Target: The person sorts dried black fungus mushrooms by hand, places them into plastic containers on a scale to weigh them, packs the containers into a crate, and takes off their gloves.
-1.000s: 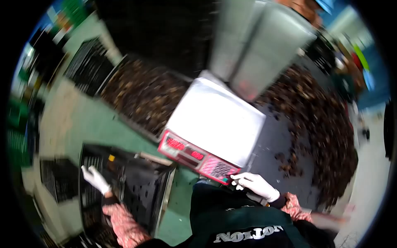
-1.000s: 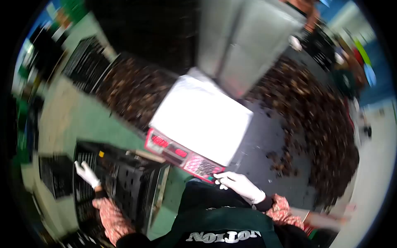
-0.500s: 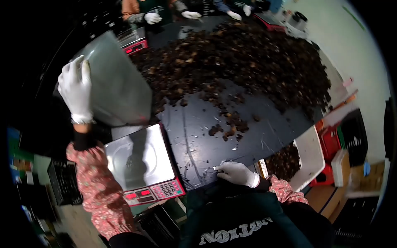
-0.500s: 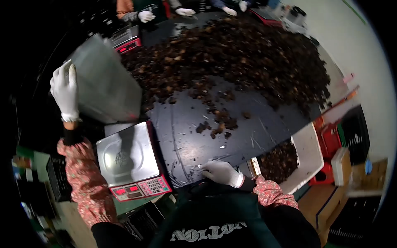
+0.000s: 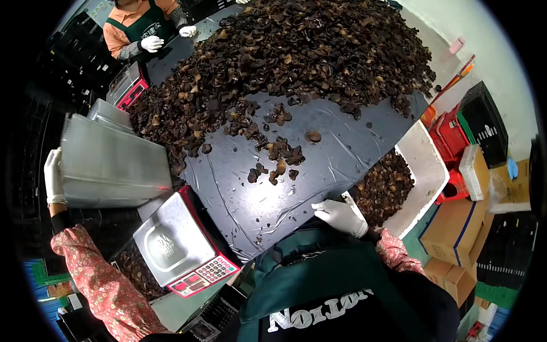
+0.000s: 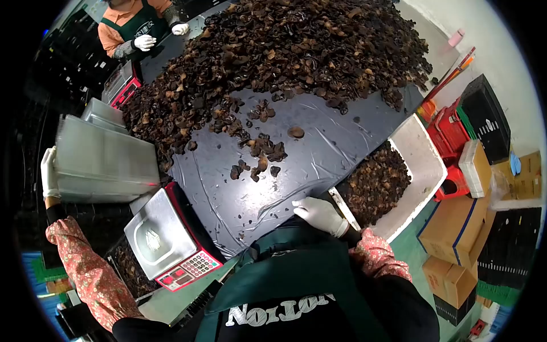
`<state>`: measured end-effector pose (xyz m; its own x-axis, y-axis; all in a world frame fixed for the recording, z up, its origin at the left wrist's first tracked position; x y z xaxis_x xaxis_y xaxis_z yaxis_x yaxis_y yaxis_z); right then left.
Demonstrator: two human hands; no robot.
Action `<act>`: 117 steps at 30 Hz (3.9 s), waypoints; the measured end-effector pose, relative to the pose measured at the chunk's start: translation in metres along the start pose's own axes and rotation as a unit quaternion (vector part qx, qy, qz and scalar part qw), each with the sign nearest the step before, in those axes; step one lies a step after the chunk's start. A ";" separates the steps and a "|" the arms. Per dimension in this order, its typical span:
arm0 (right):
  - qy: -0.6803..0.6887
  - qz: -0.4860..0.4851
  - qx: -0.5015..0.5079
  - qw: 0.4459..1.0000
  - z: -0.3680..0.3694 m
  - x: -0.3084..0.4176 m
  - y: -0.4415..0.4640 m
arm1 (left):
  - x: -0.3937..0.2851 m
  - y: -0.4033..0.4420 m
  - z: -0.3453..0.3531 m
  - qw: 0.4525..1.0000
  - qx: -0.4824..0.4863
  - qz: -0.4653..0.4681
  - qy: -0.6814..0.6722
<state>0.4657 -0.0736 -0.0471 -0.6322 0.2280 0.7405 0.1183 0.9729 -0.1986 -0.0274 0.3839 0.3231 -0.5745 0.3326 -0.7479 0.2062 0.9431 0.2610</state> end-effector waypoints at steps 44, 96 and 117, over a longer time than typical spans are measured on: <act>-0.260 -0.288 -0.083 0.918 -0.028 0.060 0.192 | 0.033 -0.249 0.471 0.988 0.060 0.049 0.137; 0.380 -0.014 0.096 0.920 -0.032 0.030 0.201 | 0.060 -0.293 0.403 0.750 -0.137 -0.174 -0.623; 0.404 0.145 -0.038 0.902 -0.071 -0.036 0.149 | 0.060 -0.285 0.430 0.922 -0.062 -0.186 -0.333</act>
<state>0.5602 0.0658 -0.0573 0.1950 0.3972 0.8968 0.2602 0.8606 -0.4378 0.2200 0.1332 -0.0582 0.0348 -0.0519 -0.9980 -0.0238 0.9983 -0.0527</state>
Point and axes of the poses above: each hand's wrist, its own y-axis towards the middle knuckle, its own z-axis out of the palm, x = y × z, the point moved 6 cm from there along y, towards the middle knuckle, and after that the axes turned 6 degrees about z, right-handed, at the moved point
